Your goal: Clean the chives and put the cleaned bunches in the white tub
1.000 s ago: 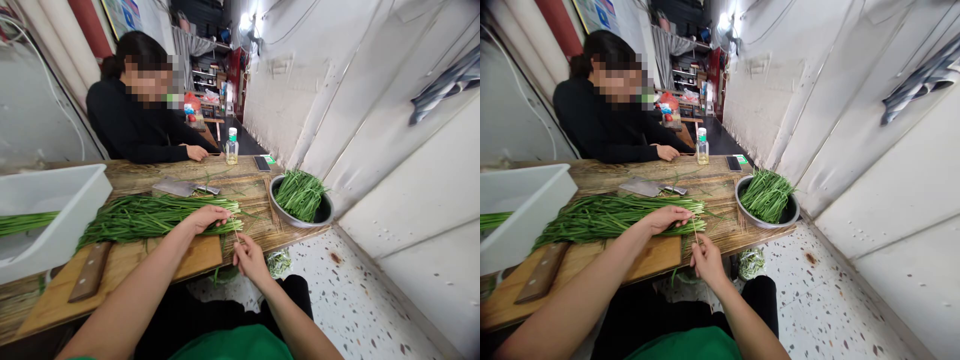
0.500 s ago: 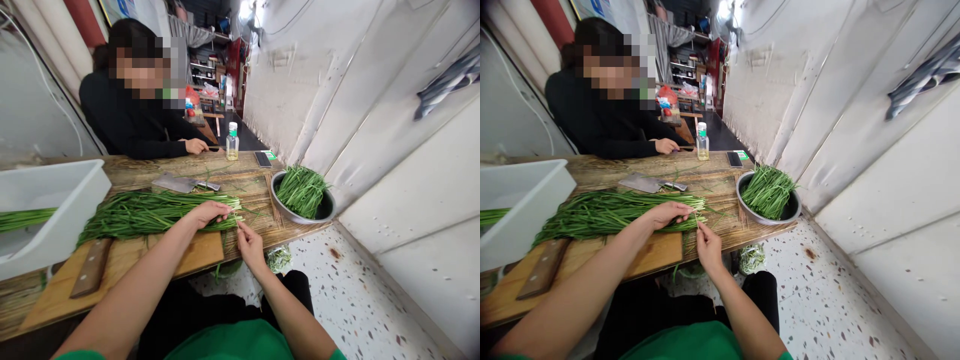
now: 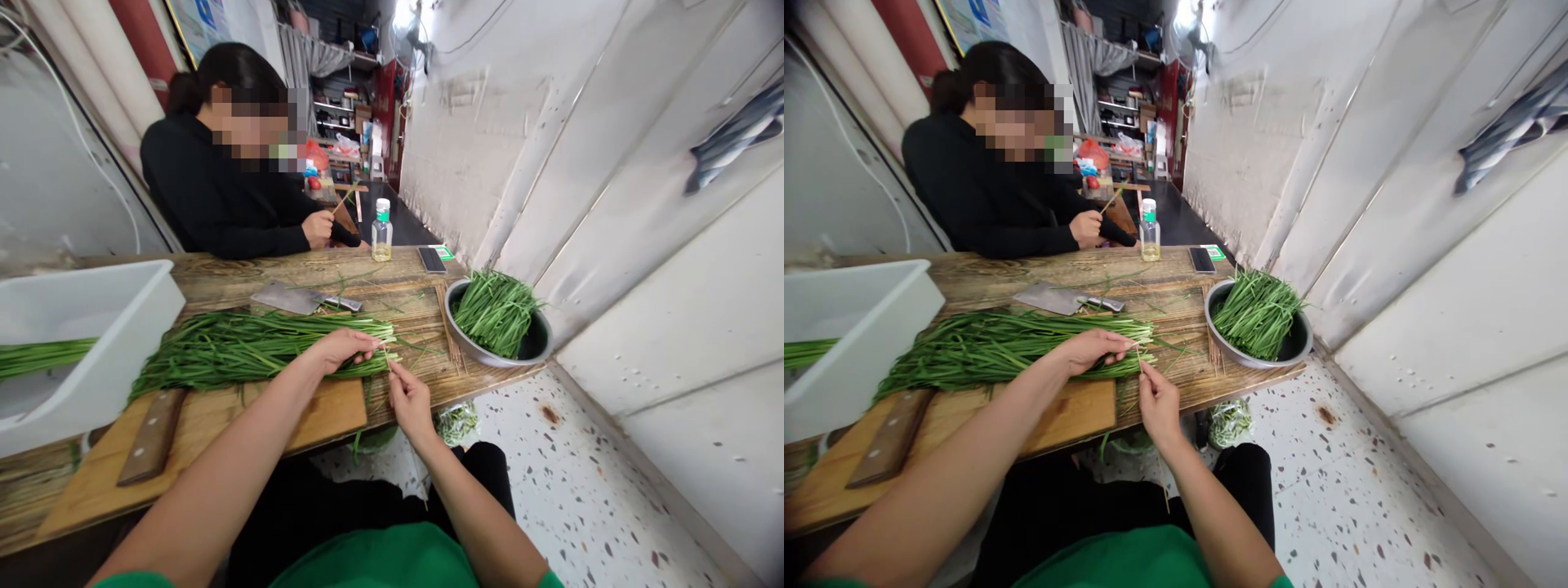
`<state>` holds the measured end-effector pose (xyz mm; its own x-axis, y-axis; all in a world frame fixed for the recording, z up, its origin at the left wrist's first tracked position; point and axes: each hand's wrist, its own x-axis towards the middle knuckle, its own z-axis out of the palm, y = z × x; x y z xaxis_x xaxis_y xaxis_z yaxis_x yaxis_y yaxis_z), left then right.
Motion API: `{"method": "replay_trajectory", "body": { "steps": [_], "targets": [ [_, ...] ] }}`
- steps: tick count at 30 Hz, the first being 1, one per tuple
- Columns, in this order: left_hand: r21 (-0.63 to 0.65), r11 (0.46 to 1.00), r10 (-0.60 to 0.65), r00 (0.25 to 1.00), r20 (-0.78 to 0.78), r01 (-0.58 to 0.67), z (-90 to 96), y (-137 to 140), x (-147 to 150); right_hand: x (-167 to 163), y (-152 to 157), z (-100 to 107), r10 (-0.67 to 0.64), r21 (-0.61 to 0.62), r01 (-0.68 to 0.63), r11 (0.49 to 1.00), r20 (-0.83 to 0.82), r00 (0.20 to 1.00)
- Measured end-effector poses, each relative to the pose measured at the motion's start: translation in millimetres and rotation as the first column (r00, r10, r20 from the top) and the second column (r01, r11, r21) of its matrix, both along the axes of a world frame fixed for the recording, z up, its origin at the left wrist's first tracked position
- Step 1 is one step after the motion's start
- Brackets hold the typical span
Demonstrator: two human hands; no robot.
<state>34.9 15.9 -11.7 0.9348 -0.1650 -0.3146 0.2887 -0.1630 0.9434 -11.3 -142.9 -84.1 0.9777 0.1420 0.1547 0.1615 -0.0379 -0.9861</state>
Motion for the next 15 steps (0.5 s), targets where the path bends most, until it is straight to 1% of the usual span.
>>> {"method": "replay_trajectory", "body": {
  "steps": [7,11,15],
  "targets": [
    [0.021,1.0,0.02,1.0,0.01,-0.021,-3.1,0.3,0.8,0.8,-0.2,-1.9,0.013,0.002,-0.013,1.0,-0.031,0.999],
    [0.049,0.999,0.007,1.0,0.024,-0.009,-6.9,2.0,2.2,0.8,0.5,-3.2,0.012,0.029,-0.012,1.0,-0.02,1.0],
    [0.038,0.999,-0.009,1.0,0.018,0.008,-6.5,3.1,1.3,-0.4,3.4,-2.6,0.022,0.042,-0.021,0.999,-0.024,0.999]
  ]
}}
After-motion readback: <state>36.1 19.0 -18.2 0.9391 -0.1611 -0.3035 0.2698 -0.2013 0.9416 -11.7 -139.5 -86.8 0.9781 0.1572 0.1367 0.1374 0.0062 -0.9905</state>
